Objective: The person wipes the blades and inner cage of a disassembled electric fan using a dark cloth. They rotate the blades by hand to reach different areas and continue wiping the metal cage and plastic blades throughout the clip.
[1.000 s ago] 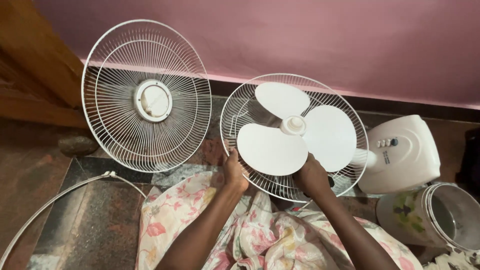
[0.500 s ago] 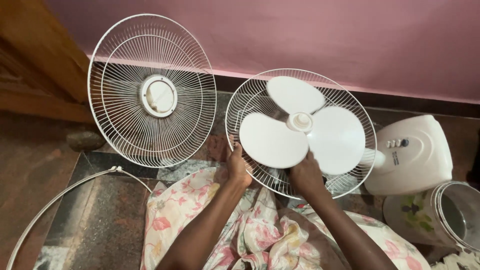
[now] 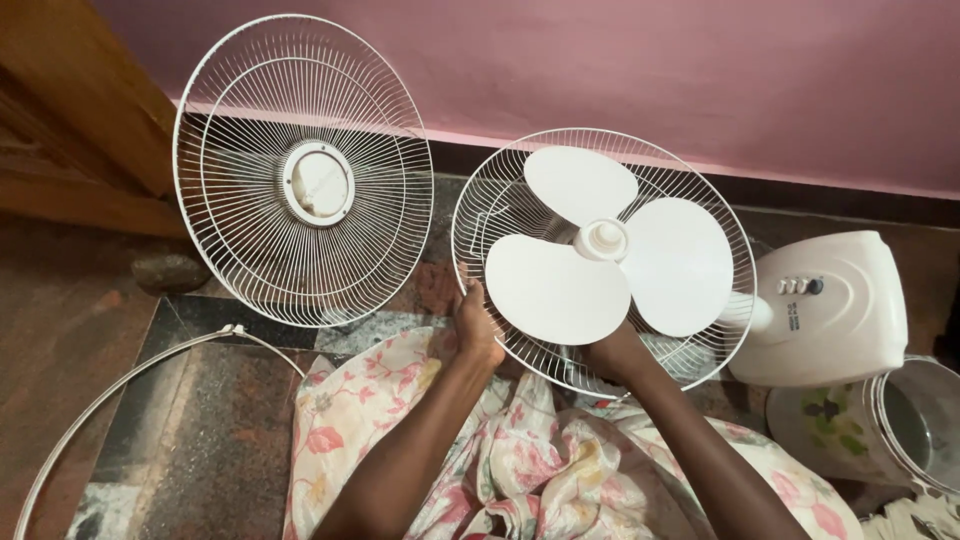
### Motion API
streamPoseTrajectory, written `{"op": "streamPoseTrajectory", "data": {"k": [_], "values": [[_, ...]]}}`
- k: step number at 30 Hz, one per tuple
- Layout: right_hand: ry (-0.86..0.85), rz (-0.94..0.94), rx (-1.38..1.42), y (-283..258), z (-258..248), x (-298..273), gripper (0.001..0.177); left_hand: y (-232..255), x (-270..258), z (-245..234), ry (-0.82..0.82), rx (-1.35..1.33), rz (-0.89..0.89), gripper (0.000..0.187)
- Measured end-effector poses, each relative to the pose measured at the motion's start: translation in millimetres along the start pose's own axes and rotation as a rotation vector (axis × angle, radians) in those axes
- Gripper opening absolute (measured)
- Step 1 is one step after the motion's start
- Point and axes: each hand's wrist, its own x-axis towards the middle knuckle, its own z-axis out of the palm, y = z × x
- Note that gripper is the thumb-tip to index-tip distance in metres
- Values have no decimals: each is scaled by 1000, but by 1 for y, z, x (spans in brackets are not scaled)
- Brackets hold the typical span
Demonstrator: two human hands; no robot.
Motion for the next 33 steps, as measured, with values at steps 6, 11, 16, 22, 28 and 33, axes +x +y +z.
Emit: {"op": "streamPoseTrajectory", "data": {"k": [6,11,16,22,28,33], "values": [[-434,384,105,-20,-8,-6,40,1,5,2,58,-17,-64,47],[-382,92,243,-19,-11,-10,58,5,5,5,12,1,-15,47],[-302,82,160,19,12,1,45,5,8,-3,25,71,-79,46],[26,-31,51,22,33,6,33,3,8,-3,22,43,-72,48],[-386,300,433,-36,6,8,53,12,2,4,44,62,-68,51],[-351,130,501,-66,-17,13,61,9,6,1,56,97,-89,53]]}}
